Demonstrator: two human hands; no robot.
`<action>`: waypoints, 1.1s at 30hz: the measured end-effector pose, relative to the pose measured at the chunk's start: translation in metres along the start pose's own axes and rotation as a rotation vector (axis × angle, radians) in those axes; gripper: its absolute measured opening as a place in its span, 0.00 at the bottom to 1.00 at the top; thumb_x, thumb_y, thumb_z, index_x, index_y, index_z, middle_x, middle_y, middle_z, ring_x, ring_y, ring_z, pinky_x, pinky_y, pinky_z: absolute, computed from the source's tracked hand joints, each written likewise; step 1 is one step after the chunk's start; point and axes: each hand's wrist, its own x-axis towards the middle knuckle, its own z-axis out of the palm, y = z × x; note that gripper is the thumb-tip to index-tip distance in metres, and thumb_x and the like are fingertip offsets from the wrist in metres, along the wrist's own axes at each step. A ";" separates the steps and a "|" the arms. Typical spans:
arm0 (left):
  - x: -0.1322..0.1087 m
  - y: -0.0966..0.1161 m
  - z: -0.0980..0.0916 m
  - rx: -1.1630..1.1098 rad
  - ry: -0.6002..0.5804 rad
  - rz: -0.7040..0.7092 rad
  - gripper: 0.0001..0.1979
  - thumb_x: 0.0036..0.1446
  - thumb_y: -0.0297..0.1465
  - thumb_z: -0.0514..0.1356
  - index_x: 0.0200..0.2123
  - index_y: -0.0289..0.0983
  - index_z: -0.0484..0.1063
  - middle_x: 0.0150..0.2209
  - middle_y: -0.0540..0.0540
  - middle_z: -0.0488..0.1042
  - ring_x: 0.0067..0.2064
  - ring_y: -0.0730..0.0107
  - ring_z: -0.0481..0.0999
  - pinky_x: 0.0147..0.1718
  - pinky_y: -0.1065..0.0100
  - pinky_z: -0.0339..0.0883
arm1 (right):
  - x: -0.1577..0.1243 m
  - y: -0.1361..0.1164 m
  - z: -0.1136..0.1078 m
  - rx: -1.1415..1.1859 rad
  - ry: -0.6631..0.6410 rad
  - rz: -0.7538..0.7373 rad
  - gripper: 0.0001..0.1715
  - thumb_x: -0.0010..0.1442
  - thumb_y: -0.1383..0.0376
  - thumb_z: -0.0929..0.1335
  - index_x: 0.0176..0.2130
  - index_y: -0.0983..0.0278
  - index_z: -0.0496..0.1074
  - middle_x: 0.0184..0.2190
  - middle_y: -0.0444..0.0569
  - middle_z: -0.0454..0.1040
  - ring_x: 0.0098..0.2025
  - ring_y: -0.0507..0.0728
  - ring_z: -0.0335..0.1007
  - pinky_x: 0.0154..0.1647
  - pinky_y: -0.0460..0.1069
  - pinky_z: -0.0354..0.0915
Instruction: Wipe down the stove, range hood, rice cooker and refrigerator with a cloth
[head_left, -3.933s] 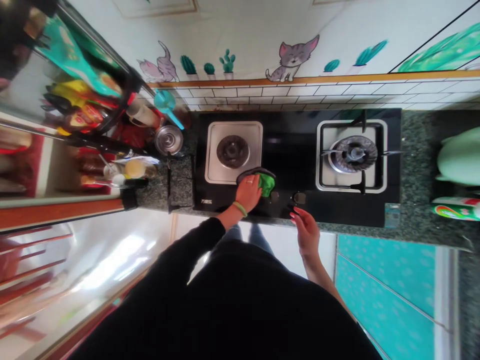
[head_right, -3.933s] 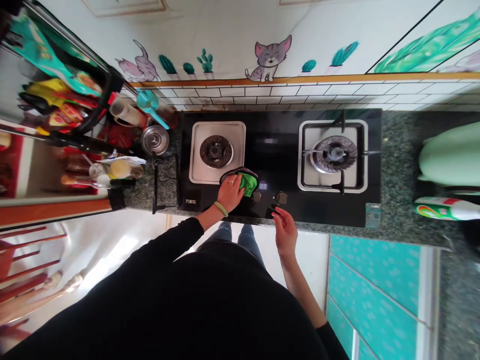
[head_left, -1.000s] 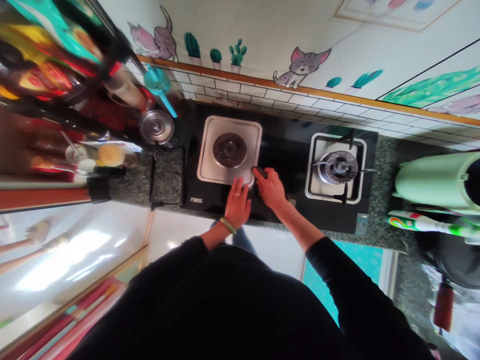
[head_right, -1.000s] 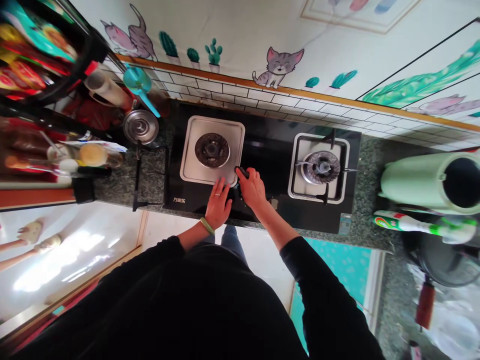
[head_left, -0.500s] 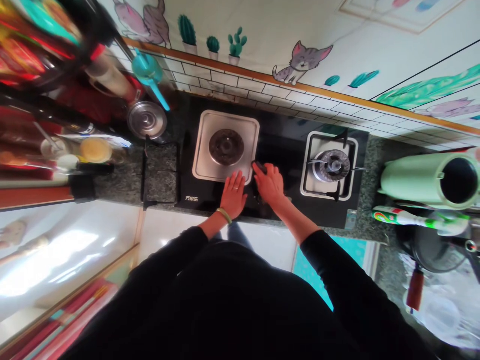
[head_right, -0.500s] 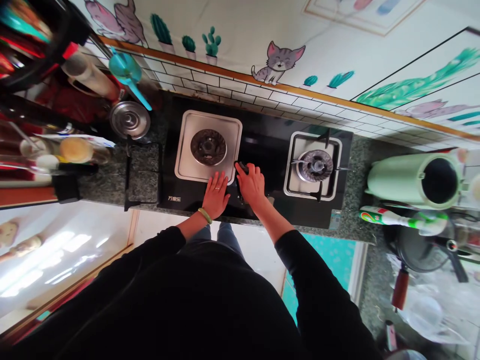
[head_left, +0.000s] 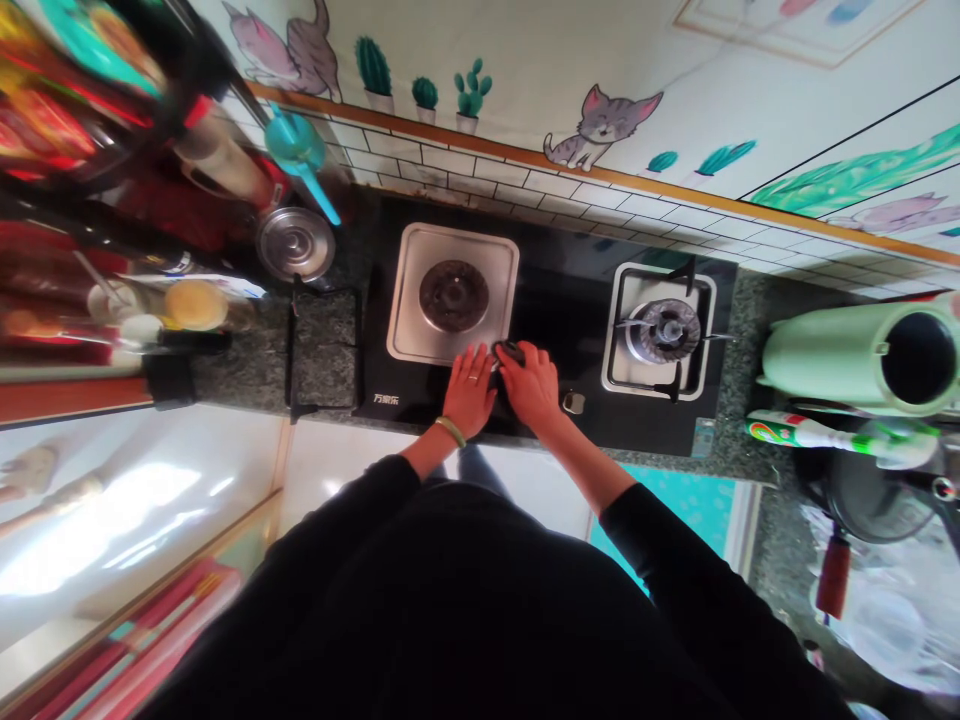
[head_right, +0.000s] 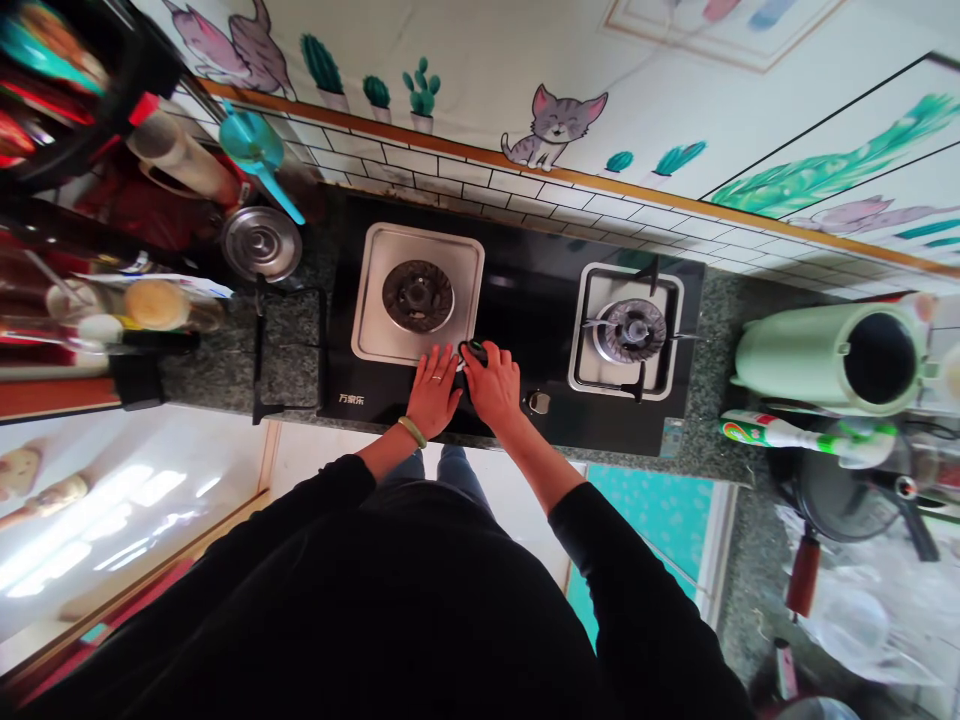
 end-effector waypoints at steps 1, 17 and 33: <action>0.000 0.000 0.001 -0.003 0.003 0.004 0.32 0.70 0.31 0.54 0.74 0.25 0.58 0.78 0.31 0.50 0.81 0.45 0.43 0.78 0.38 0.43 | 0.001 0.001 0.002 0.061 0.042 0.015 0.24 0.74 0.61 0.64 0.64 0.54 0.78 0.64 0.59 0.69 0.58 0.69 0.66 0.56 0.61 0.67; 0.000 0.000 0.002 -0.032 -0.007 -0.008 0.32 0.70 0.31 0.52 0.75 0.27 0.58 0.79 0.33 0.49 0.81 0.47 0.41 0.79 0.40 0.41 | 0.067 0.020 -0.021 0.252 0.051 0.208 0.08 0.64 0.65 0.72 0.39 0.60 0.85 0.42 0.50 0.81 0.42 0.58 0.75 0.44 0.51 0.68; 0.000 0.000 0.002 -0.077 0.001 -0.004 0.33 0.69 0.31 0.53 0.74 0.27 0.58 0.79 0.33 0.49 0.81 0.47 0.42 0.79 0.40 0.41 | 0.091 0.011 -0.030 -0.076 -0.121 0.025 0.13 0.70 0.68 0.66 0.43 0.63 0.82 0.43 0.53 0.78 0.40 0.59 0.73 0.42 0.52 0.65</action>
